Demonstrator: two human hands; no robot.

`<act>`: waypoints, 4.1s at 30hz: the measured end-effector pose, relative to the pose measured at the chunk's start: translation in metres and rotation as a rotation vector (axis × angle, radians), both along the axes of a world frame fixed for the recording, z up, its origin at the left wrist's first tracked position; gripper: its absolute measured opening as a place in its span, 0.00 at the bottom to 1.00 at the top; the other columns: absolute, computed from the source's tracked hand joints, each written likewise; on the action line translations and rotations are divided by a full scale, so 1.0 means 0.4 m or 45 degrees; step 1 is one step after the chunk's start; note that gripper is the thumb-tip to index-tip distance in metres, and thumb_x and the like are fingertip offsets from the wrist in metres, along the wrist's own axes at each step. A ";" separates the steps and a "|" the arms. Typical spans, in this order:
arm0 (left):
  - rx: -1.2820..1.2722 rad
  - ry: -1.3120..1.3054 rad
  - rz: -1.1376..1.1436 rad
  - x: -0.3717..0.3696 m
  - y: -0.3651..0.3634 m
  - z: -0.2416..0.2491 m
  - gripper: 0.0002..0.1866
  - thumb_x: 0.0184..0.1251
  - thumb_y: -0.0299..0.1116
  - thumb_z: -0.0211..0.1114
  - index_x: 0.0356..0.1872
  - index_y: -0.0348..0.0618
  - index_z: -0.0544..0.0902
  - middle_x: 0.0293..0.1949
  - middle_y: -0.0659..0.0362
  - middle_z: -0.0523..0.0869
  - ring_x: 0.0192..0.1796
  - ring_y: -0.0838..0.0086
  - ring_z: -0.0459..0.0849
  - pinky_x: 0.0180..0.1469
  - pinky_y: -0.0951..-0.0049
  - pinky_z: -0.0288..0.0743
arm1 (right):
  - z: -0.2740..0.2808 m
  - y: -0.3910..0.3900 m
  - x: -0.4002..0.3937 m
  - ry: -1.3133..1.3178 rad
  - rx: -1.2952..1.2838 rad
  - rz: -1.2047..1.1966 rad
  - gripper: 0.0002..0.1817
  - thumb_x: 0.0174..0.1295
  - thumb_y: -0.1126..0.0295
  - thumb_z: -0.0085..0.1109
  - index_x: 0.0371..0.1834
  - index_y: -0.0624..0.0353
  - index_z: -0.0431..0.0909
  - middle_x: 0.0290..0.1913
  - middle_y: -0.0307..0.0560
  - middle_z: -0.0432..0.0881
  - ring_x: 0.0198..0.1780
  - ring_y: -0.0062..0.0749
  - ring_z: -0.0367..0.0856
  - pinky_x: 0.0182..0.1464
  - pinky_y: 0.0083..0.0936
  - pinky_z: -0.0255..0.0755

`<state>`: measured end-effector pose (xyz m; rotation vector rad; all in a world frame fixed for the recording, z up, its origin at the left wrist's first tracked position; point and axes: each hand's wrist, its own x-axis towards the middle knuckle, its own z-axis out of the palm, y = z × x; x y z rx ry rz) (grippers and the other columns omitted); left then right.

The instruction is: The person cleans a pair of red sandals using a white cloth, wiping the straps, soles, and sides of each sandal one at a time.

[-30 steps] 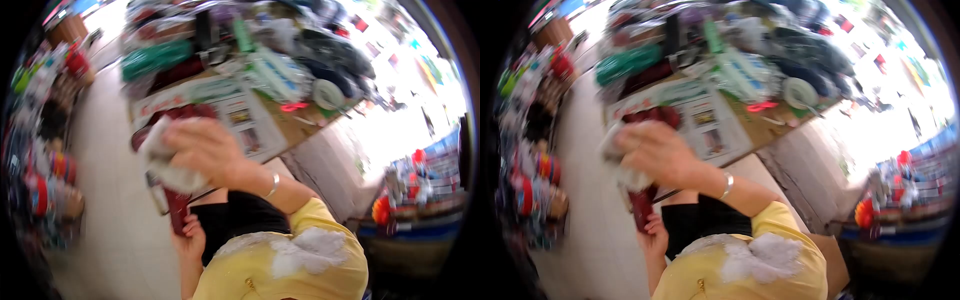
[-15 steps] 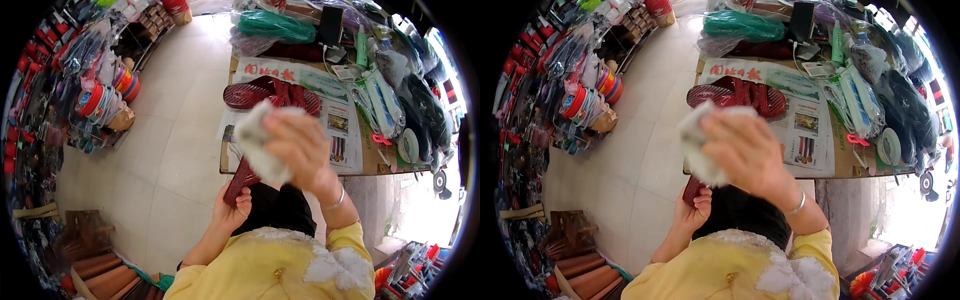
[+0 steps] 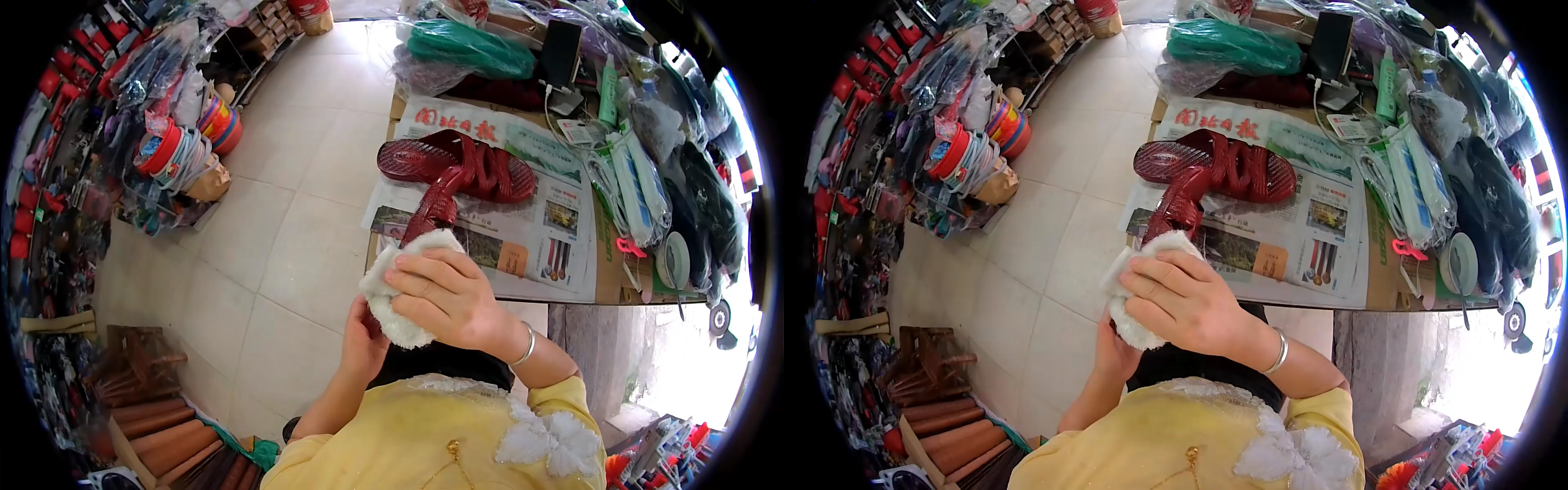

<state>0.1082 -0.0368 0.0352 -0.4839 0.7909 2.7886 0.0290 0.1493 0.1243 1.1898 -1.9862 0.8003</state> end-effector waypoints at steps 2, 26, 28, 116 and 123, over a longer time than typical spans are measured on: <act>-0.781 0.430 -0.005 0.011 -0.018 -0.016 0.33 0.67 0.36 0.71 0.71 0.41 0.70 0.63 0.54 0.80 0.65 0.68 0.80 0.66 0.63 0.75 | 0.004 -0.010 0.017 0.000 0.074 -0.038 0.13 0.47 0.69 0.63 0.38 0.57 0.80 0.52 0.48 0.85 0.59 0.40 0.82 0.59 0.38 0.76; -0.456 0.184 0.022 0.026 -0.155 0.045 0.23 0.78 0.41 0.53 0.66 0.37 0.75 0.54 0.55 0.86 0.53 0.70 0.86 0.55 0.71 0.82 | 0.017 -0.173 0.109 -0.038 -0.056 0.401 0.10 0.57 0.70 0.66 0.41 0.54 0.79 0.60 0.51 0.84 0.64 0.43 0.81 0.62 0.37 0.74; -0.392 0.094 0.051 0.033 -0.165 0.046 0.24 0.81 0.44 0.50 0.66 0.36 0.75 0.54 0.54 0.86 0.52 0.69 0.86 0.54 0.71 0.82 | 0.034 -0.187 0.111 0.020 -0.103 0.534 0.09 0.58 0.70 0.66 0.40 0.54 0.78 0.61 0.51 0.84 0.65 0.42 0.81 0.63 0.38 0.74; -2.261 1.581 0.519 -0.172 -0.121 -0.052 0.44 0.38 0.35 0.89 0.61 0.49 0.73 0.62 0.49 0.75 0.60 0.52 0.77 0.58 0.55 0.76 | 0.012 0.212 -0.057 -0.347 0.070 -0.500 0.23 0.41 0.78 0.70 0.44 0.57 0.79 0.55 0.47 0.86 0.59 0.49 0.81 0.61 0.44 0.68; -2.287 1.551 0.502 -0.172 -0.120 -0.058 0.45 0.36 0.33 0.89 0.60 0.49 0.72 0.61 0.49 0.75 0.58 0.52 0.77 0.56 0.54 0.76 | 0.056 0.110 -0.033 -0.167 0.308 -0.294 0.21 0.48 0.74 0.70 0.48 0.49 0.85 0.56 0.40 0.86 0.60 0.37 0.82 0.64 0.41 0.69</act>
